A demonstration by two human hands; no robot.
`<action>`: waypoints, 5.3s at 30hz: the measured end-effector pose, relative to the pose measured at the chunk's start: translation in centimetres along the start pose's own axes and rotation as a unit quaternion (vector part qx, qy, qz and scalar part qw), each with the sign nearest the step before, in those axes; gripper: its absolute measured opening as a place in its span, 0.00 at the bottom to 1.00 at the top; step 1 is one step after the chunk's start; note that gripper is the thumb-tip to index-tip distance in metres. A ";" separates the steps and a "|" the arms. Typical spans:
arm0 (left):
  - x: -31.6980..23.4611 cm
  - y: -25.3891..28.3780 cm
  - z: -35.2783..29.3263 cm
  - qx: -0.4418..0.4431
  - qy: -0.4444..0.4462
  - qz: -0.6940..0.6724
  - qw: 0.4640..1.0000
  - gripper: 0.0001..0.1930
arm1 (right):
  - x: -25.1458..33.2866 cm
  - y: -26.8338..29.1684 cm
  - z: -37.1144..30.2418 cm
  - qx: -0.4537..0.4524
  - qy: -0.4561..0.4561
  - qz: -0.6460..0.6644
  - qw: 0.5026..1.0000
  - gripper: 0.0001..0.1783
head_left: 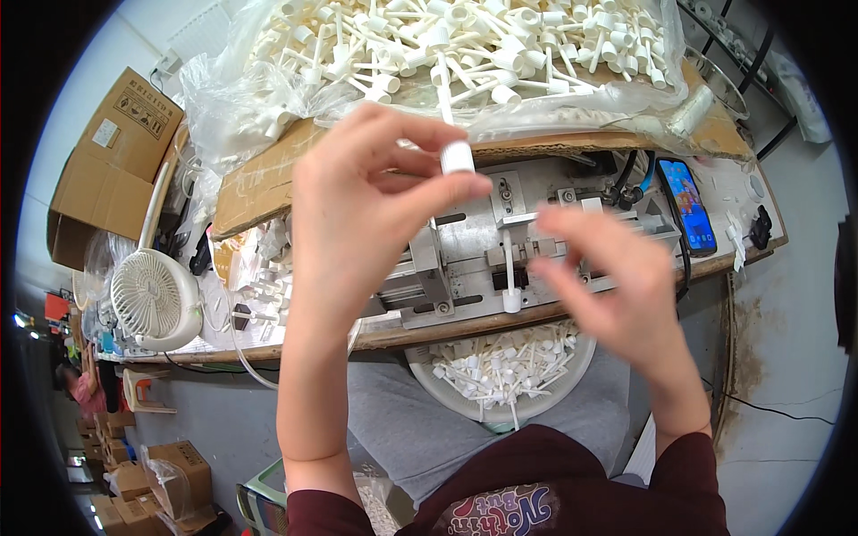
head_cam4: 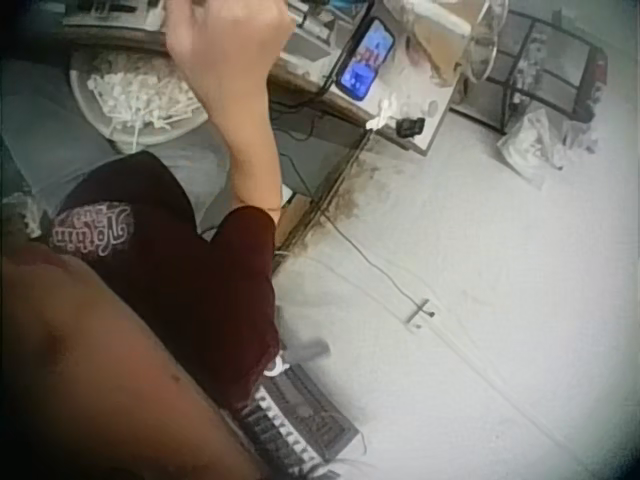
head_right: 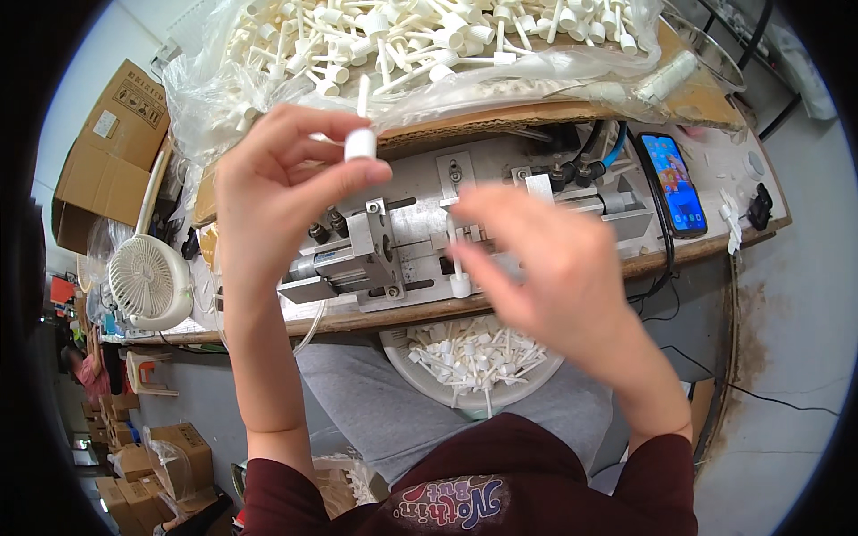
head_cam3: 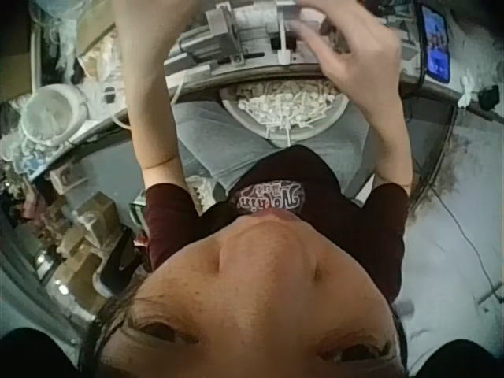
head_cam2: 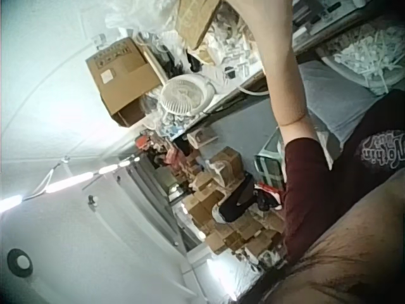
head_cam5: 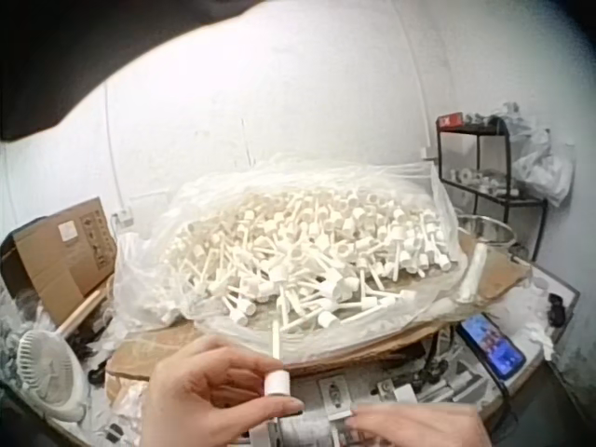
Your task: Assemble small plastic components using a workbench pneumatic press or jig.
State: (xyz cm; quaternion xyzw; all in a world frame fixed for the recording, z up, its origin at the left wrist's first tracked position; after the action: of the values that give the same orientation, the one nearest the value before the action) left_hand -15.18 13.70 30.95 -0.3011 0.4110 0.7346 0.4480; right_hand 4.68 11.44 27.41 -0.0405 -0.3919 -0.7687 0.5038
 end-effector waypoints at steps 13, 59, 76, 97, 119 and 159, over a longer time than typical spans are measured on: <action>-0.2 -6.0 -11.7 0.015 -0.150 0.253 0.955 0.15 | -11.4 -3.8 15.6 -0.023 -0.017 -0.161 0.987 0.28; 1.9 -5.2 -12.4 -0.098 0.045 -0.147 0.983 0.21 | 2.1 -0.9 -2.4 0.088 0.119 0.169 0.974 0.24; 1.5 -7.2 -12.6 0.024 -0.133 0.301 0.944 0.15 | -8.7 -1.5 12.4 0.070 -0.066 -0.147 0.984 0.23; 1.8 -7.4 -11.4 0.060 -0.109 0.323 0.938 0.14 | -8.3 -2.0 11.3 0.087 0.082 -0.162 0.979 0.15; -2.2 -5.5 -12.5 -0.018 -0.140 0.188 0.972 0.20 | -3.4 -1.8 -0.9 -0.046 -0.392 0.463 0.793 0.17; 1.3 -5.7 -13.8 -0.022 -0.111 0.102 0.988 0.20 | -2.6 -4.6 -9.6 -0.055 -0.434 0.391 0.810 0.17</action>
State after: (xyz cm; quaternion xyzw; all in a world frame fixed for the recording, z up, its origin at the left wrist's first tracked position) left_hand -9.53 3.68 21.41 -0.1845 0.3712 0.8140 0.4068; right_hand 5.47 8.09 17.04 -0.5468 -0.4782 -0.4297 0.5364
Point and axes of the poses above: each hand's wrist, its own z-axis towards the middle knuckle, its own y-axis out of the back of the hand, x = y × z, the point moved 6 cm from there along z, towards the middle knuckle, and after that the axes turned 7 degrees about -x, right-handed, at the moved point
